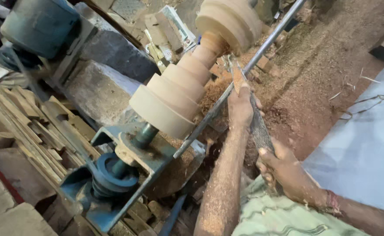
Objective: The person shapes a stepped wooden workpiece spinning on a lathe, holding a rasp against the rotating wood with both hands to smooth and form its profile. They briefly reposition the tool and reach near the machine, then continue shaping and later use a chisel-like tool against the workpiece.
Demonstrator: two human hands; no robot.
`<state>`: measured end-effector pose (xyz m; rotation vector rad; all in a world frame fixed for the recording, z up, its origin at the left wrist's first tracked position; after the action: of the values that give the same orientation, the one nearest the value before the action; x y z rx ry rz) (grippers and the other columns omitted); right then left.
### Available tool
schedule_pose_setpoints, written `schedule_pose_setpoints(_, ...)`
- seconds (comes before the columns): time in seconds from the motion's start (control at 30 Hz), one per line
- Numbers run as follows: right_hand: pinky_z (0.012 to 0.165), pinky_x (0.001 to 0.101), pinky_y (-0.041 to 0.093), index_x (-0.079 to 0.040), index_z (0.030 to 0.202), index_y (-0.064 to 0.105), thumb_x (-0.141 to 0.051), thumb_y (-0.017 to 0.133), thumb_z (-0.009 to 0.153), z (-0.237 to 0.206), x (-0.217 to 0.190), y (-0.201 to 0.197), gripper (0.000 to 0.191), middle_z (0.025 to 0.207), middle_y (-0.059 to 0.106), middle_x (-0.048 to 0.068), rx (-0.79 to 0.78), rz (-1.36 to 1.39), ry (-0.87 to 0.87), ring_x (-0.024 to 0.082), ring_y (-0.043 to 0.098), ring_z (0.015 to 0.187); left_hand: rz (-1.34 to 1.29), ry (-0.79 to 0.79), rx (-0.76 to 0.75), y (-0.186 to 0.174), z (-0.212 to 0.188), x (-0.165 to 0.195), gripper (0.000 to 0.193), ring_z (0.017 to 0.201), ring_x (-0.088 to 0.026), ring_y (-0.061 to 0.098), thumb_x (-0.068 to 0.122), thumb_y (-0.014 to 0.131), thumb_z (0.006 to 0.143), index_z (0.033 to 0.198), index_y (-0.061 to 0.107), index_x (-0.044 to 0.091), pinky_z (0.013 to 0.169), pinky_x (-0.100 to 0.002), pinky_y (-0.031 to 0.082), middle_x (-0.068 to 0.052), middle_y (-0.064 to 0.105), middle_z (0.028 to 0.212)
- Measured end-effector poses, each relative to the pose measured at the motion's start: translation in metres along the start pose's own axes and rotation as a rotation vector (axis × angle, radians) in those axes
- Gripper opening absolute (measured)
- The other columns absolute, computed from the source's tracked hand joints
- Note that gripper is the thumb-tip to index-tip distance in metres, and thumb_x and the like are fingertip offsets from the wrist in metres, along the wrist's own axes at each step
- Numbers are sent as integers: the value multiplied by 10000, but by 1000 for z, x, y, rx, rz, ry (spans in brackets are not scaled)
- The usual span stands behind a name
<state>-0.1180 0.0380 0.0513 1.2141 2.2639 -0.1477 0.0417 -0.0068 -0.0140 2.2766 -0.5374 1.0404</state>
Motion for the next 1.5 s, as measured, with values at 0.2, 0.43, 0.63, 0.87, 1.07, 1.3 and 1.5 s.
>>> schedule_pose_setpoints(0.2,393,290,336,-125,1269,523,-215,518,1000,-24,-5,4,284,659,493,12,-2,-7,-25,114,403,463,-4,36,20,0,-6,-4,340,429,-182,549,321,460,1072,950,555,18,403,-332,497,-73,576,602)
schedule_pose_setpoints(0.43,405,267,361,-128,1189,508,-250,475,1007,-32,15,-22,221,669,474,-5,-122,52,-47,103,418,475,-51,8,-20,9,-30,-13,262,455,-206,577,294,452,1031,989,563,61,417,-344,502,-75,594,608)
schedule_pose_setpoints(0.63,457,300,402,-98,1158,523,-257,540,1022,-9,29,-105,210,700,524,25,-65,-149,-21,131,469,519,-189,1,-131,34,-33,-45,383,579,-227,647,381,454,1113,1036,492,7,531,-398,581,-101,626,717)
schedule_pose_setpoints(0.87,474,323,412,-2,1000,575,-229,576,989,18,33,-186,227,668,530,40,-74,-403,-185,152,500,527,42,93,-190,56,-20,-89,372,799,-205,641,368,524,1095,994,576,14,786,-360,503,-115,687,865)
schedule_pose_setpoints(1.07,504,279,414,-79,1114,633,-304,607,971,29,23,-253,267,644,537,4,-102,-576,-211,99,490,561,135,-19,-75,82,-28,-110,363,981,-153,562,387,568,1045,1104,657,40,909,-319,436,-25,651,1003)
schedule_pose_setpoints(1.3,470,285,437,-138,1301,586,-275,621,993,65,-3,-318,339,685,519,-11,-290,-678,-247,107,473,569,122,-145,-144,93,-46,-105,291,882,-164,643,335,524,1058,1172,609,81,799,-319,504,-55,694,999)
schedule_pose_setpoints(1.5,488,330,394,-21,971,595,-373,647,981,51,-8,-346,356,652,462,21,-171,-863,-157,145,429,566,245,-116,-181,70,-63,-139,239,796,-136,684,254,565,1072,1156,629,39,693,-285,547,-75,739,1015)
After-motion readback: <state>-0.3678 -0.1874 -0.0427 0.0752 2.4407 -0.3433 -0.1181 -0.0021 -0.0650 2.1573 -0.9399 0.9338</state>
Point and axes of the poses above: each hand's wrist, its own z-axis towards the middle knuckle, its own y-axis out of the palm, x = y × z, the point moved 3 cm from there along z, towards the middle knuckle
